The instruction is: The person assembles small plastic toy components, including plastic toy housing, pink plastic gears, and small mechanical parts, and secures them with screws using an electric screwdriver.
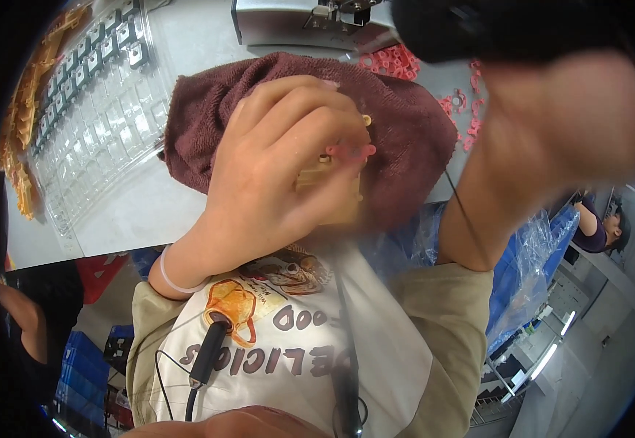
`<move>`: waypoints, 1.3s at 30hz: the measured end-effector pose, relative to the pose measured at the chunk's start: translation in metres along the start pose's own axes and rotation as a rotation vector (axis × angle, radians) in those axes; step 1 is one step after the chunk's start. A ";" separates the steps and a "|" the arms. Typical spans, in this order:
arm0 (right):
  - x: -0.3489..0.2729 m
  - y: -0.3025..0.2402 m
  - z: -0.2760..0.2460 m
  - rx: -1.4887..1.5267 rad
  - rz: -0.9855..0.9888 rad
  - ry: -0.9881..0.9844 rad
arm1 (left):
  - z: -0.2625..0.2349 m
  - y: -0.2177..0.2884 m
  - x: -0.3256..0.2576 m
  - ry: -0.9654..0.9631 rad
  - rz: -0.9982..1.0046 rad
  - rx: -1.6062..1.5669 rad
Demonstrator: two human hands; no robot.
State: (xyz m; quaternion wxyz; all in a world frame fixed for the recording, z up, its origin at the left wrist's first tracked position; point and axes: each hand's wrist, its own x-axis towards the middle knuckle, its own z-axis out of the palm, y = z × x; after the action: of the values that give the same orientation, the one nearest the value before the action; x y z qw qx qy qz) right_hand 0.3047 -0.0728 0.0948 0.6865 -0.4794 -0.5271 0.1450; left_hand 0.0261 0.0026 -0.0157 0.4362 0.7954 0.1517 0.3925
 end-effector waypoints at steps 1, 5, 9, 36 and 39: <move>-0.011 -0.012 0.021 0.008 0.001 -0.005 | 0.001 0.000 0.000 0.003 0.004 -0.001; -0.034 -0.040 0.055 0.036 0.010 -0.023 | -0.002 0.002 0.000 -0.005 -0.009 0.004; -0.046 -0.044 0.084 0.054 0.018 -0.024 | -0.002 0.001 0.002 -0.030 -0.008 -0.001; -0.050 -0.048 0.084 -0.107 0.022 -0.089 | -0.003 0.003 0.001 -0.038 -0.031 0.047; -0.058 -0.042 0.090 -0.107 0.020 -0.094 | -0.003 0.003 0.000 -0.040 -0.035 0.046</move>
State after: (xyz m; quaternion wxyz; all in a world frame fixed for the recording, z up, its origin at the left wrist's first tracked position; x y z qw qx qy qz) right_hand 0.1903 -0.0892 0.0938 0.6326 -0.5135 -0.5611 0.1458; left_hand 0.0240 0.0026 -0.0126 0.4276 0.8101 0.1658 0.3652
